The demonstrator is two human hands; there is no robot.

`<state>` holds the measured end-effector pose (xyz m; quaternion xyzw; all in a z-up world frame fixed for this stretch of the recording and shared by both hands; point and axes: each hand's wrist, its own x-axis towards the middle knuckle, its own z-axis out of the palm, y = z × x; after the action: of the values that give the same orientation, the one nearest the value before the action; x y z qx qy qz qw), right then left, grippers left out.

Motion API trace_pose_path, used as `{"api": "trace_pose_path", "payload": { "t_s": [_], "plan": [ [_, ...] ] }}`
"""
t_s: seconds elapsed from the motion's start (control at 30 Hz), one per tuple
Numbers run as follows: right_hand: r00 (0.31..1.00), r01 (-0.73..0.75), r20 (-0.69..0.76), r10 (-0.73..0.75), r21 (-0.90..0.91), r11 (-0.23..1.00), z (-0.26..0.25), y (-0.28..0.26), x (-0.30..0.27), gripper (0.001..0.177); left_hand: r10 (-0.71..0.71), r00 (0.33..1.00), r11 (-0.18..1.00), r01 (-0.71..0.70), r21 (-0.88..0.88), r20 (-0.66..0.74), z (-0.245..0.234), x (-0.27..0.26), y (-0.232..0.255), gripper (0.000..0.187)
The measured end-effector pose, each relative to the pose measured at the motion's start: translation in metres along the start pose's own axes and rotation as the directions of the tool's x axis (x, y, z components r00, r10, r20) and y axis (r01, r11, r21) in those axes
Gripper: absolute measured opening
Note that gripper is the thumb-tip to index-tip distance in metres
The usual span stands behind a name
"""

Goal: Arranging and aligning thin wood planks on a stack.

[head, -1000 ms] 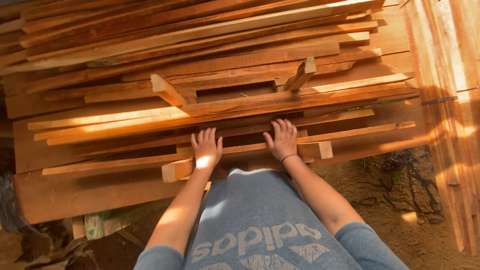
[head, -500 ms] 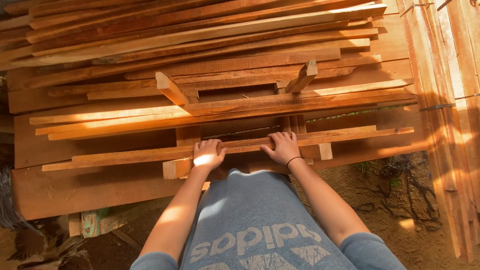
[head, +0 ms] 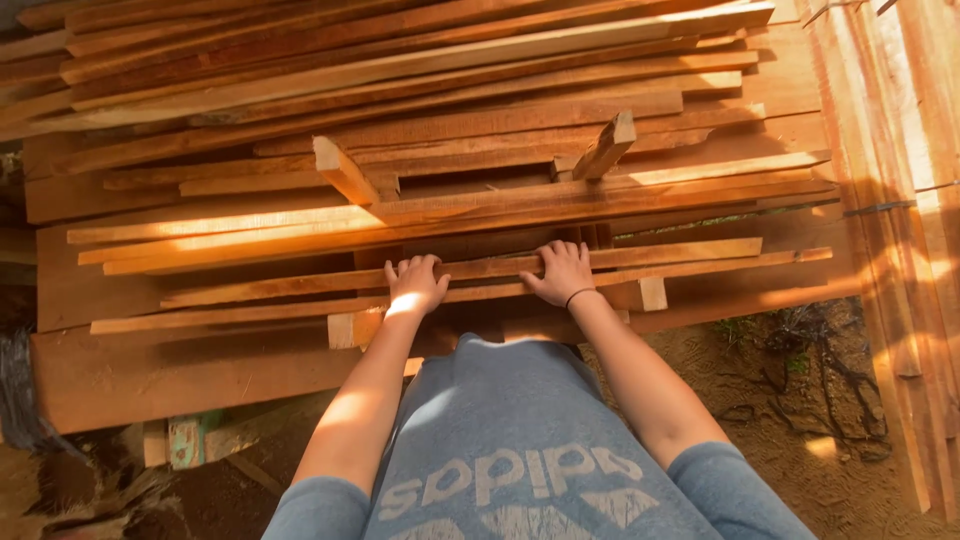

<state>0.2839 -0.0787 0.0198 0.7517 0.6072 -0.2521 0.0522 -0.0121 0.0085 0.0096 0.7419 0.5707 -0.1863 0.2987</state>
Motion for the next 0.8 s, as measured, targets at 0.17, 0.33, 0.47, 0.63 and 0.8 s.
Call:
{"api": "trace_pose_path", "payload": {
  "t_s": [0.17,0.33,0.47,0.63,0.8],
  "plan": [
    [1.000,0.028,0.001,-0.028,0.101,0.995,-0.006,0.006,0.008,0.057,0.010,0.996,0.997,-0.017,-0.074,-0.092,-0.002,0.007,-0.003,0.050],
    [0.999,0.047,0.018,-0.049,0.079,0.996,-0.022,-0.002,-0.006,0.061,0.066,0.993,0.995,-0.073,-0.072,-0.103,-0.005,-0.011,-0.004,0.055],
    [0.991,0.020,0.131,-0.025,0.038,0.999,-0.017,-0.003,-0.006,0.066,0.003,1.000,1.000,-0.003,-0.020,-0.027,-0.009,-0.013,0.006,0.057],
    [0.979,-0.002,0.205,-0.010,0.059,0.998,-0.029,-0.010,-0.009,0.067,0.016,1.000,1.000,-0.016,0.007,0.019,-0.011,-0.012,0.000,0.054],
    [0.968,-0.031,0.249,0.025,0.022,0.999,-0.018,-0.007,0.004,0.070,-0.030,0.994,0.998,0.035,-0.046,0.108,-0.011,-0.008,-0.003,0.069]
  ]
}}
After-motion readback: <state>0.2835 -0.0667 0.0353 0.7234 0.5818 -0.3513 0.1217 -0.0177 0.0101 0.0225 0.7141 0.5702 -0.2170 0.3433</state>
